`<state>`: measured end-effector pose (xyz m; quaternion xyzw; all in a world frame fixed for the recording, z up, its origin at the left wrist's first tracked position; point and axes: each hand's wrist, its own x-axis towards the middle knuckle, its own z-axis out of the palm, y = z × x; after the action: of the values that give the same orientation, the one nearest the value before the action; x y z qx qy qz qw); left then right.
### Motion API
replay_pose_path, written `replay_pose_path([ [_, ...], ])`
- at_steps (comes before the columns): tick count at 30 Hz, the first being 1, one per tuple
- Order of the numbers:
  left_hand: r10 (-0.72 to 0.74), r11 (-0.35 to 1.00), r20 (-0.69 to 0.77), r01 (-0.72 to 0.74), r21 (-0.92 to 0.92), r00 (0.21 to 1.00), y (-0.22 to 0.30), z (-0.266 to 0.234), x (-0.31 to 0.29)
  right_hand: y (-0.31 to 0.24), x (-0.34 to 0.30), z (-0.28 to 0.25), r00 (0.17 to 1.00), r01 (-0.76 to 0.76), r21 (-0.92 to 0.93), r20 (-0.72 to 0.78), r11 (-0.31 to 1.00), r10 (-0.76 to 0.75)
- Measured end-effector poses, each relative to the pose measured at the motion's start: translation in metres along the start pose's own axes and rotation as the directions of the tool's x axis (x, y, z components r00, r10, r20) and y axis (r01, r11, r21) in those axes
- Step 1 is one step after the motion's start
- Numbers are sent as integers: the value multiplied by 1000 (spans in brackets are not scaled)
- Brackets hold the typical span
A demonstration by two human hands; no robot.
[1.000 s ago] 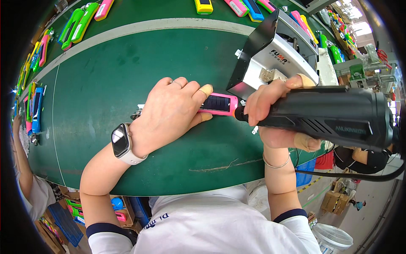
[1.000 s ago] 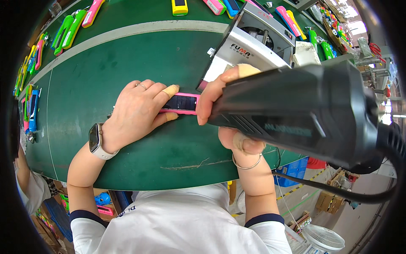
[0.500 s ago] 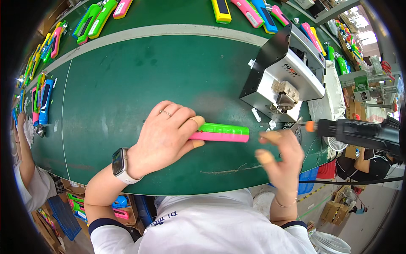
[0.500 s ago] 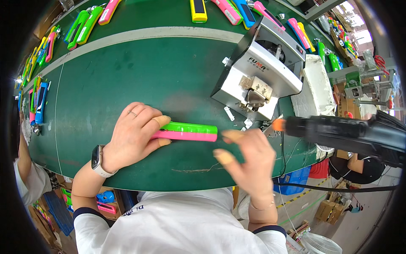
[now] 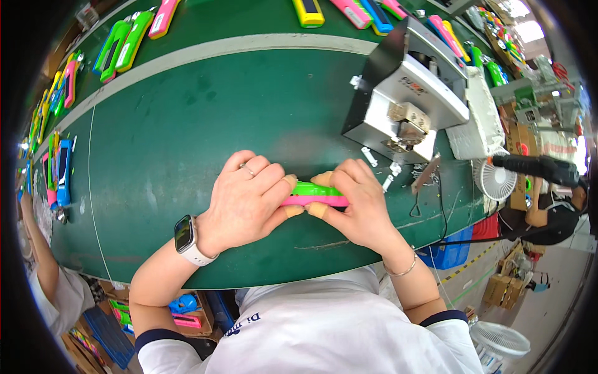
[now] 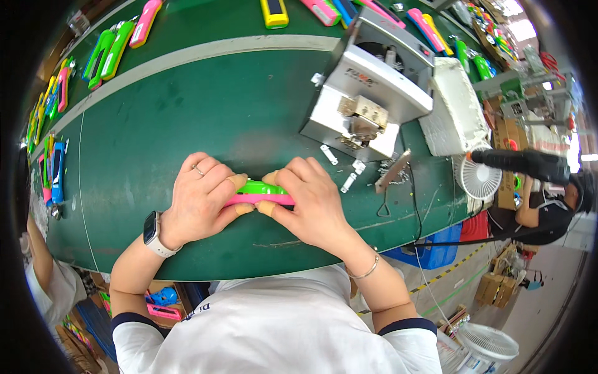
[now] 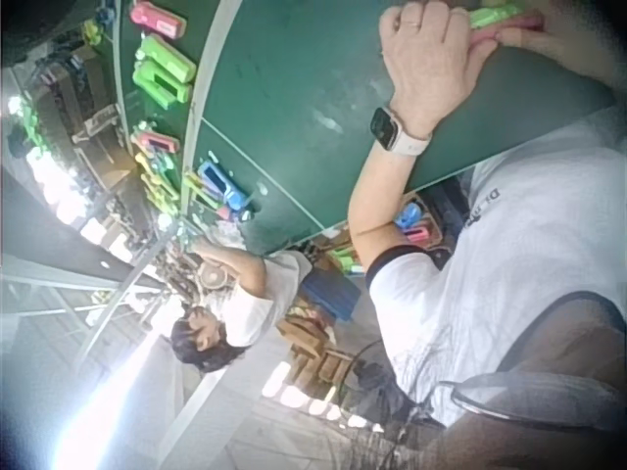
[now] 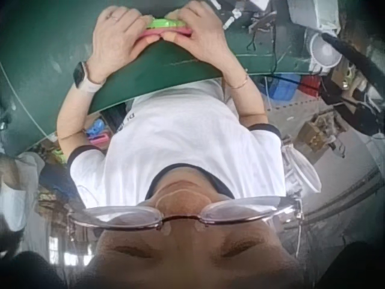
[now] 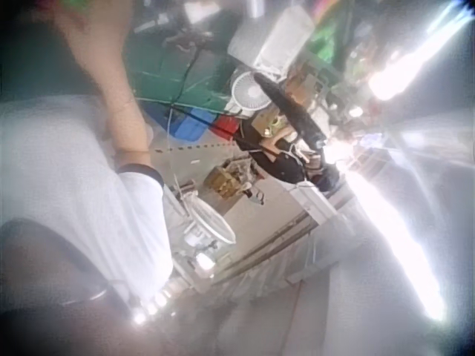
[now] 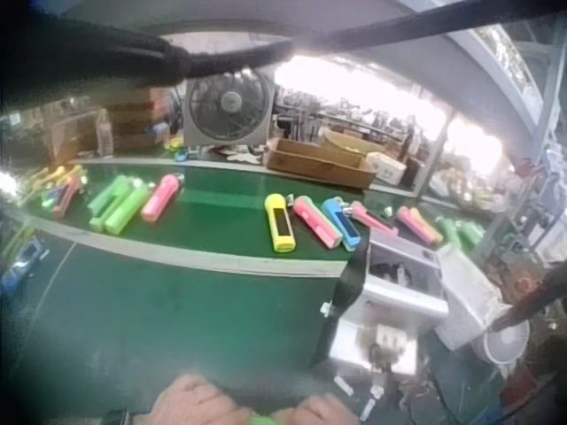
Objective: The person assembles flashlights by joining the casing parts by hand, driving screws with an electric screwdriver, and placing the assembled flashlights onto the conveyor belt.
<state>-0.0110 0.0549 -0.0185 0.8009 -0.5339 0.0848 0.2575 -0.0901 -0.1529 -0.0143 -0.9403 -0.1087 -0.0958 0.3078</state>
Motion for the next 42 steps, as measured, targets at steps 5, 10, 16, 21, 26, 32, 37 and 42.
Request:
replay_pose_path([
  [5,20,998,-22,-18,53,1000,11,15,27,25,-10,-12,999,-21,66,-48,998,25],
  [10,179,959,-25,-169,228,984,3,13,6,34,25,-5,946,-218,310,299,926,123],
  [16,349,578,112,-308,756,930,-74,35,-50,8,2,28,977,107,-76,-180,991,-119],
  [21,392,869,119,-409,279,912,-16,-16,25,-4,10,27,918,317,-581,-11,749,-397],
  [26,456,861,216,-489,139,864,-27,-18,41,2,13,22,872,406,-528,-22,746,-490],
  [32,419,891,293,-452,52,859,-23,-20,49,-8,-4,31,956,200,-533,-78,822,-283],
  [37,355,920,437,-391,-8,826,-58,-33,53,-29,-21,9,883,-34,-297,-457,954,-111],
  [42,410,857,312,-479,190,857,-131,-42,98,-15,-71,-77,482,-534,-314,-876,785,-23],
])
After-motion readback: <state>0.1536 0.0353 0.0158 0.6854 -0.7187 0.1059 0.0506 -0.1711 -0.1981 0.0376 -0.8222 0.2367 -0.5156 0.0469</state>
